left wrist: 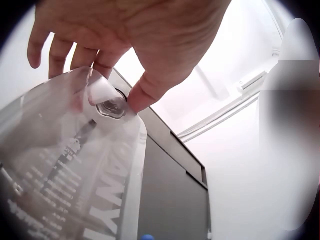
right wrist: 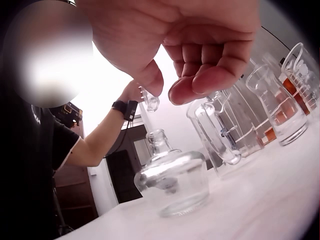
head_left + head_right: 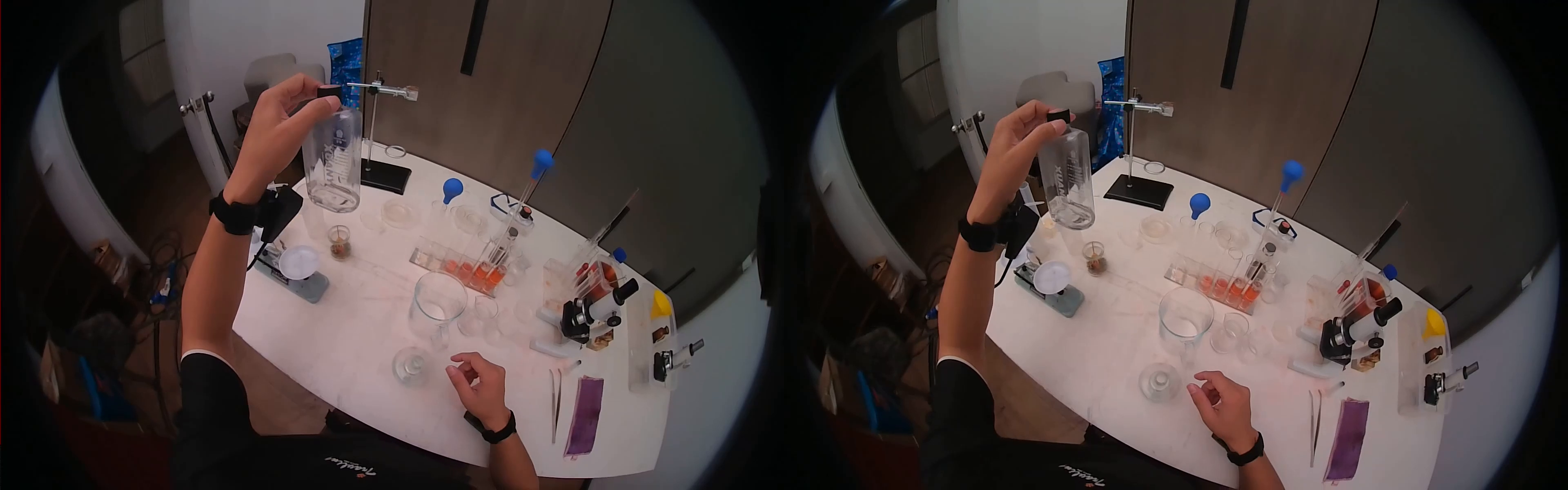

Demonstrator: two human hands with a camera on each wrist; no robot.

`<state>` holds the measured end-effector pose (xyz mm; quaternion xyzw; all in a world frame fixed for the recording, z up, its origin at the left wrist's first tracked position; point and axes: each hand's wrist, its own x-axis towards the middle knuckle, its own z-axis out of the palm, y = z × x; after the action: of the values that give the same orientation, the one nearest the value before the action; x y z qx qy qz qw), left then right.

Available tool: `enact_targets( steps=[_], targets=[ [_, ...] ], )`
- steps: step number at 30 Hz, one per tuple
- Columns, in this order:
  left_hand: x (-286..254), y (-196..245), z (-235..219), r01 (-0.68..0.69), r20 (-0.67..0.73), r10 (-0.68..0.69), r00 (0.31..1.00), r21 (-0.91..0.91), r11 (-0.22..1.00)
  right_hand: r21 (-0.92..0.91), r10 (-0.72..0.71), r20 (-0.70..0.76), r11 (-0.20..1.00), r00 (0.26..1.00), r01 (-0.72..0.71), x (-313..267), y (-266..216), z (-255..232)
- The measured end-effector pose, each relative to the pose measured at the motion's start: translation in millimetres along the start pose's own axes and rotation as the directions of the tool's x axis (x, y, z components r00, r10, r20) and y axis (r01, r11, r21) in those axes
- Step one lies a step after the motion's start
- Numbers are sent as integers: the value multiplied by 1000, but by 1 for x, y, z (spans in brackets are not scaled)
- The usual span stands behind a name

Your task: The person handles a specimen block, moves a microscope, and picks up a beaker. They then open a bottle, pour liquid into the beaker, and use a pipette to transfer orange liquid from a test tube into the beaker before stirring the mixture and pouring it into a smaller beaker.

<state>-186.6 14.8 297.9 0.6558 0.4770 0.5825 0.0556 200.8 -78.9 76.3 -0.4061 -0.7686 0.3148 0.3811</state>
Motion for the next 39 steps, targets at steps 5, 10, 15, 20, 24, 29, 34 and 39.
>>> enact_targets(
  steps=[5, 10, 15, 20, 24, 29, 34, 39],
  targets=[
    [-26, 43, 44, 157, 345, 10, 939, -453, 878, 500, 117, 72, 855, 990, -138, 18, -29, -23],
    [-48, 71, 104, 284, 494, 290, 819, -790, 544, 867, -65, 240, 463, 969, -184, 49, -75, -20],
    [-59, 75, 146, 422, 490, 465, 738, -872, 249, 922, -258, 374, 209, 891, -327, 45, -67, -13],
    [-67, 67, 159, 450, 444, 473, 761, -886, 108, 872, -212, 415, 370, 885, -320, 44, -63, -25],
    [-68, 59, 172, 477, 420, 466, 779, -879, -6, 855, -158, 333, 467, 930, -227, 45, -70, -30],
    [-70, 58, 179, 473, 427, 462, 777, -881, 19, 864, -150, 210, 491, 966, -112, 43, -74, -35],
    [-86, 65, 174, 574, 581, 156, 798, -813, 93, 850, -93, 94, 526, 991, -31, 38, -78, -46],
    [-105, 64, 176, 520, 544, 38, 838, -818, 245, 836, -83, -12, 546, 997, 55, 39, -74, -59]
  ],
)
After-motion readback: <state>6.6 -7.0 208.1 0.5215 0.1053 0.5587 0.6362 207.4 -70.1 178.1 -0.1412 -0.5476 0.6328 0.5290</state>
